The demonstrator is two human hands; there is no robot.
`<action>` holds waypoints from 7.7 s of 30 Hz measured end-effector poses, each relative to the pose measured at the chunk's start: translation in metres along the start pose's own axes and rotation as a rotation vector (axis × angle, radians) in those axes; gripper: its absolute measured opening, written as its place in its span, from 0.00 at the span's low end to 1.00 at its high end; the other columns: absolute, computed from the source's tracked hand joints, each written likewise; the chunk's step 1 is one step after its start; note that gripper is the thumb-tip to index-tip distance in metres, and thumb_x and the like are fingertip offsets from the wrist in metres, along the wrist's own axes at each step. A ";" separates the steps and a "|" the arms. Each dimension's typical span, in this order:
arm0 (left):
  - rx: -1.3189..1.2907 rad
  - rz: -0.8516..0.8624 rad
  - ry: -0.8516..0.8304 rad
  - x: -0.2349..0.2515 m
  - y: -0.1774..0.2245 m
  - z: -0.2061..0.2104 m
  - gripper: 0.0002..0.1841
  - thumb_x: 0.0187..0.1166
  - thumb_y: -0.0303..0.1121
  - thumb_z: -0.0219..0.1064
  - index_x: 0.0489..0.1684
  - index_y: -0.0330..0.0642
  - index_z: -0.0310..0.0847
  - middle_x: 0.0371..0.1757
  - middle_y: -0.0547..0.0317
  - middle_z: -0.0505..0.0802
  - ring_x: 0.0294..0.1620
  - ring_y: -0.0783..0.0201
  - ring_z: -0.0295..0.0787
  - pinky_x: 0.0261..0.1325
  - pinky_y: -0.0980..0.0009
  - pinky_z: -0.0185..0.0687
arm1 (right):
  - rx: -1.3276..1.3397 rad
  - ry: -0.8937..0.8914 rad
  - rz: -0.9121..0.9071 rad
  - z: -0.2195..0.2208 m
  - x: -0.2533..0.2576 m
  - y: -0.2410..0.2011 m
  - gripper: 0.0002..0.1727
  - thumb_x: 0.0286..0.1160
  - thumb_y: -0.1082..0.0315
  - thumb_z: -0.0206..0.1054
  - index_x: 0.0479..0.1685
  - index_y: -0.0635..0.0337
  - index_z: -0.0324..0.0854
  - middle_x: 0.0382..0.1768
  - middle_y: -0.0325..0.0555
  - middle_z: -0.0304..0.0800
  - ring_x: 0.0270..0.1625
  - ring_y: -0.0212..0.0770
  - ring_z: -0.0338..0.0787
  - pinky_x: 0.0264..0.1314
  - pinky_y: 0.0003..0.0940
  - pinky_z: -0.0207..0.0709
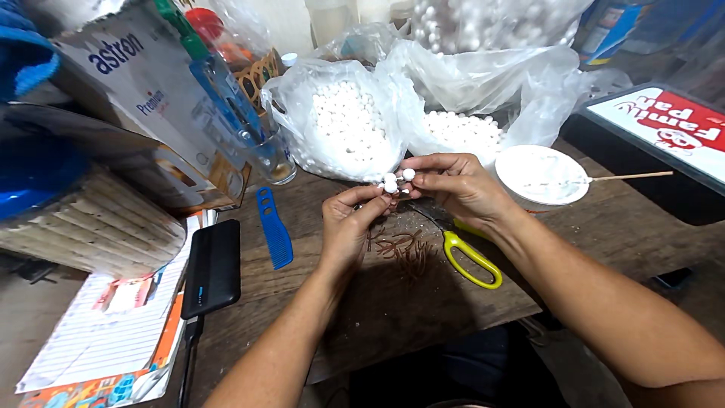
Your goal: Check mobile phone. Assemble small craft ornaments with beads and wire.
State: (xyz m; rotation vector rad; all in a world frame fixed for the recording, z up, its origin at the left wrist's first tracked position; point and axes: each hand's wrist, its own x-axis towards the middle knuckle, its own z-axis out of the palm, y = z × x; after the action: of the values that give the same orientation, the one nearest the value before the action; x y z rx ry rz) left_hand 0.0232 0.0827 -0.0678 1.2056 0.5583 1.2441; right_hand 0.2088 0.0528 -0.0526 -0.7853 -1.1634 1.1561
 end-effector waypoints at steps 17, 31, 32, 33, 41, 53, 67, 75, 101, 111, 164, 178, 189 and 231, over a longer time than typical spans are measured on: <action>0.334 0.430 -0.033 -0.001 -0.001 -0.003 0.14 0.72 0.16 0.58 0.33 0.34 0.93 0.48 0.63 0.95 0.51 0.77 0.90 0.53 0.80 0.85 | -0.108 0.106 -0.054 0.001 0.000 -0.002 0.12 0.71 0.81 0.65 0.42 0.58 0.92 0.31 0.34 0.94 0.29 0.24 0.87 0.34 0.18 0.82; 0.336 0.305 0.121 -0.002 0.006 0.003 0.12 0.64 0.12 0.74 0.38 0.40 0.88 0.32 0.70 0.93 0.30 0.80 0.88 0.37 0.83 0.85 | -0.097 0.103 -0.044 0.004 -0.001 -0.002 0.12 0.69 0.83 0.66 0.43 0.59 0.91 0.29 0.34 0.92 0.28 0.24 0.87 0.33 0.19 0.84; 0.340 0.303 0.121 -0.003 0.006 0.003 0.13 0.64 0.13 0.74 0.41 0.39 0.88 0.32 0.70 0.95 0.30 0.80 0.88 0.37 0.83 0.85 | -0.092 0.097 -0.043 0.004 -0.001 -0.001 0.12 0.68 0.83 0.67 0.43 0.59 0.91 0.29 0.34 0.93 0.28 0.25 0.88 0.34 0.19 0.84; 0.347 0.305 0.118 -0.003 0.005 0.003 0.14 0.65 0.13 0.74 0.45 0.37 0.88 0.33 0.70 0.96 0.30 0.81 0.89 0.37 0.83 0.85 | -0.094 0.092 -0.043 0.004 -0.001 -0.001 0.13 0.67 0.84 0.68 0.44 0.60 0.91 0.30 0.35 0.94 0.29 0.25 0.89 0.34 0.20 0.85; 0.496 0.370 0.111 -0.006 0.002 0.005 0.11 0.67 0.13 0.73 0.46 0.27 0.90 0.40 0.61 0.95 0.39 0.84 0.89 0.47 0.85 0.85 | -0.083 0.061 -0.074 0.006 -0.003 0.001 0.14 0.65 0.87 0.69 0.43 0.61 0.93 0.36 0.37 0.96 0.34 0.26 0.92 0.39 0.21 0.88; 0.493 0.426 0.112 -0.006 0.001 0.006 0.08 0.65 0.12 0.73 0.38 0.29 0.89 0.37 0.65 0.94 0.36 0.84 0.88 0.42 0.86 0.85 | -0.005 0.098 0.018 0.014 -0.004 0.005 0.15 0.67 0.88 0.65 0.44 0.63 0.90 0.31 0.39 0.95 0.33 0.31 0.94 0.44 0.26 0.90; 0.491 0.475 0.112 -0.004 -0.001 0.004 0.05 0.64 0.14 0.75 0.32 0.30 0.90 0.39 0.62 0.92 0.37 0.83 0.86 0.41 0.87 0.84 | 0.006 0.054 0.056 0.011 -0.002 0.007 0.16 0.73 0.87 0.61 0.48 0.65 0.91 0.35 0.40 0.96 0.35 0.30 0.94 0.44 0.25 0.90; 0.499 0.487 0.103 -0.004 -0.002 0.004 0.05 0.64 0.14 0.75 0.32 0.30 0.89 0.37 0.63 0.90 0.35 0.83 0.86 0.39 0.88 0.84 | 0.023 0.042 0.089 0.009 -0.001 0.009 0.15 0.78 0.84 0.58 0.49 0.65 0.91 0.36 0.40 0.95 0.33 0.28 0.91 0.40 0.22 0.87; 0.535 0.538 0.065 -0.003 -0.004 0.002 0.04 0.65 0.14 0.74 0.33 0.29 0.89 0.37 0.61 0.90 0.38 0.82 0.87 0.43 0.87 0.85 | 0.030 0.044 0.073 0.010 -0.002 0.009 0.14 0.72 0.86 0.63 0.44 0.63 0.91 0.33 0.40 0.94 0.33 0.29 0.92 0.43 0.23 0.88; 0.632 0.600 0.059 -0.003 -0.007 0.000 0.02 0.66 0.17 0.72 0.32 0.29 0.90 0.36 0.59 0.90 0.39 0.82 0.86 0.45 0.87 0.83 | -0.020 0.045 0.031 0.010 -0.002 0.009 0.13 0.69 0.87 0.67 0.43 0.62 0.91 0.34 0.39 0.95 0.34 0.29 0.92 0.43 0.24 0.88; 0.634 0.595 0.031 -0.004 -0.005 0.000 0.02 0.66 0.16 0.70 0.31 0.28 0.88 0.35 0.58 0.91 0.38 0.82 0.86 0.42 0.88 0.82 | -0.197 0.008 -0.104 0.007 -0.004 0.008 0.13 0.72 0.83 0.67 0.51 0.63 0.90 0.39 0.35 0.95 0.35 0.26 0.91 0.41 0.22 0.88; 0.605 0.574 0.059 -0.004 -0.005 0.001 0.02 0.65 0.17 0.72 0.31 0.29 0.89 0.36 0.61 0.91 0.38 0.83 0.86 0.43 0.87 0.83 | -0.148 0.045 -0.152 0.005 -0.003 0.005 0.17 0.65 0.89 0.67 0.50 0.66 0.91 0.41 0.39 0.96 0.39 0.29 0.94 0.47 0.25 0.90; 0.603 0.604 0.045 -0.004 -0.006 0.001 0.02 0.66 0.17 0.71 0.30 0.29 0.89 0.35 0.60 0.91 0.38 0.83 0.87 0.43 0.88 0.83 | -0.171 0.058 -0.153 0.005 -0.003 0.006 0.16 0.65 0.88 0.68 0.48 0.65 0.92 0.39 0.37 0.95 0.35 0.27 0.91 0.44 0.24 0.89; 0.762 0.615 -0.018 -0.003 -0.004 -0.002 0.04 0.68 0.20 0.73 0.35 0.29 0.92 0.38 0.54 0.93 0.38 0.81 0.85 0.44 0.88 0.79 | -0.450 -0.038 -0.320 0.007 -0.005 0.007 0.10 0.60 0.84 0.75 0.42 0.69 0.91 0.41 0.43 0.92 0.38 0.24 0.90 0.43 0.17 0.88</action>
State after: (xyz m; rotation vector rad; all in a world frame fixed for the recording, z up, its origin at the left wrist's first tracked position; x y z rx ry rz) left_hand 0.0225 0.0811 -0.0727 2.1385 0.7060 1.5839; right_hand 0.2004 0.0487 -0.0584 -0.8750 -1.5452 0.6524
